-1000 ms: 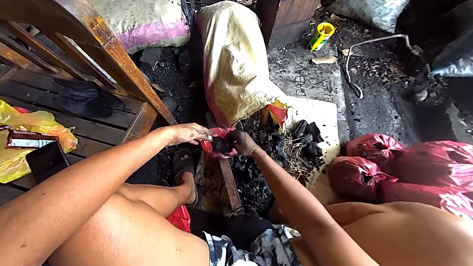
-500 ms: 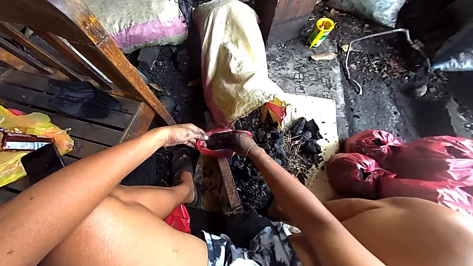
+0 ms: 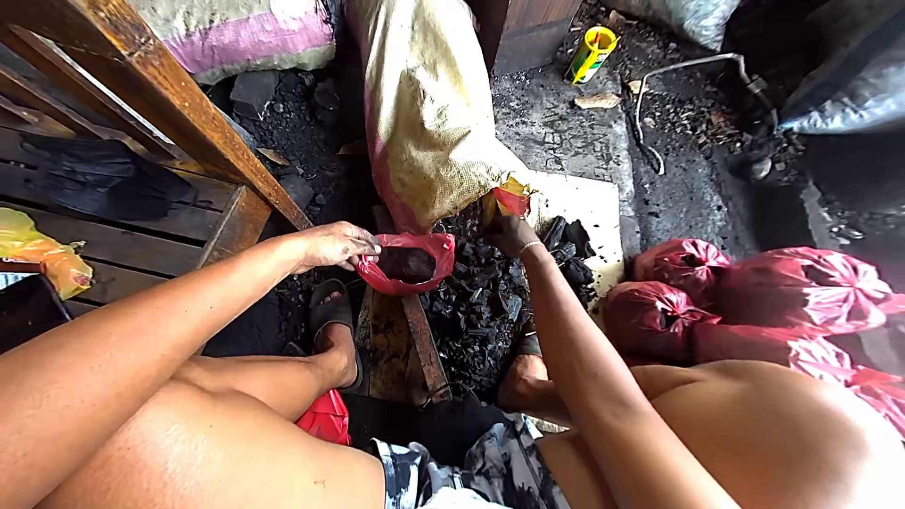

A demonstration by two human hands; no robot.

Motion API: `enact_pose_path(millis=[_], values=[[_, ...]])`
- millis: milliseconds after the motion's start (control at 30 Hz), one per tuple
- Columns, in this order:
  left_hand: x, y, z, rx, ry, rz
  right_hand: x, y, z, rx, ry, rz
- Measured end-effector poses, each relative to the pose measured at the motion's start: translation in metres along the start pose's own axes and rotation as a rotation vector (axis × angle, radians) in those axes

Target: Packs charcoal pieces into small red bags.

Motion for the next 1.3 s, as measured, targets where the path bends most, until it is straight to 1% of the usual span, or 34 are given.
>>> enact_pose_path(millis=[33, 100, 167, 233, 333, 400, 533, 600, 633, 700, 733, 833, 867, 900, 967, 1000, 1067, 1133, 1200, 1233, 1300], values=[[0.001, 0.0, 0.0, -0.009, 0.002, 0.014, -0.003, -0.019, -0.017, 0.051, -0.051, 0.051], [0.002, 0.001, 0.001, -0.017, 0.001, 0.022, -0.003, -0.057, -0.041, 0.13, -0.09, 0.104], [0.003, 0.002, 0.001, -0.025, 0.008, 0.031, 0.004, -0.081, -0.051, 0.208, -0.127, 0.16], [0.004, 0.002, 0.002, -0.024, 0.021, 0.039, 0.01, -0.092, -0.057, 0.262, -0.149, 0.196], [0.004, 0.0, -0.001, -0.018, 0.012, 0.045, 0.009, -0.08, -0.052, 0.237, -0.112, 0.229], [0.005, -0.001, -0.003, -0.013, 0.01, 0.042, 0.01, -0.054, -0.037, 0.124, -0.039, 0.258], [0.004, 0.0, -0.004, 0.029, -0.009, -0.009, 0.01, 0.014, -0.003, -0.251, 0.173, 0.121], [0.002, 0.002, -0.003, 0.054, -0.018, -0.042, 0.022, 0.036, 0.029, -0.427, 0.336, 0.157], [0.002, 0.003, -0.002, 0.059, -0.016, -0.049, 0.028, 0.038, 0.048, -0.478, 0.4, 0.193], [0.001, 0.004, -0.003, 0.044, -0.017, -0.045, 0.04, 0.025, 0.085, -0.441, 0.473, 0.266], [0.001, 0.004, -0.005, 0.033, -0.013, -0.039, 0.042, 0.01, 0.102, -0.34, 0.473, 0.287], [0.002, 0.003, -0.009, 0.008, -0.007, -0.017, 0.039, -0.049, 0.135, 0.043, 0.339, 0.225], [0.002, 0.002, -0.01, -0.001, -0.007, -0.008, 0.038, -0.067, 0.14, 0.078, 0.309, 0.184], [0.002, 0.001, -0.011, -0.011, -0.002, -0.001, 0.038, -0.079, 0.144, 0.057, 0.302, 0.165], [0.003, 0.001, -0.011, -0.031, 0.021, 0.003, 0.038, -0.076, 0.149, -0.073, 0.342, 0.124], [0.003, 0.001, -0.008, -0.039, 0.037, -0.003, 0.036, -0.065, 0.146, -0.14, 0.364, 0.088], [0.001, 0.003, -0.001, -0.059, 0.058, -0.022, 0.029, -0.027, 0.131, -0.249, 0.372, -0.041], [-0.003, 0.008, 0.011, -0.096, 0.085, -0.057, 0.018, 0.009, 0.101, -0.321, 0.313, -0.168], [-0.006, 0.013, 0.025, -0.134, 0.119, -0.109, 0.007, 0.03, 0.06, -0.331, 0.189, -0.222], [-0.007, 0.015, 0.029, -0.155, 0.136, -0.139, 0.002, 0.034, 0.037, -0.31, 0.118, -0.219], [-0.005, 0.017, 0.03, -0.162, 0.149, -0.197, -0.003, 0.028, -0.006, -0.228, -0.021, -0.183]])
Point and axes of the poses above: each hand's wrist, its own x-axis away from the middle knuckle, its own y-axis out of the back of the hand, z = x × y, the point moved 7 cm from there along -x, towards the middle knuckle, and after that the axes turned 4 degrees about -y, right-handed, at the moved point
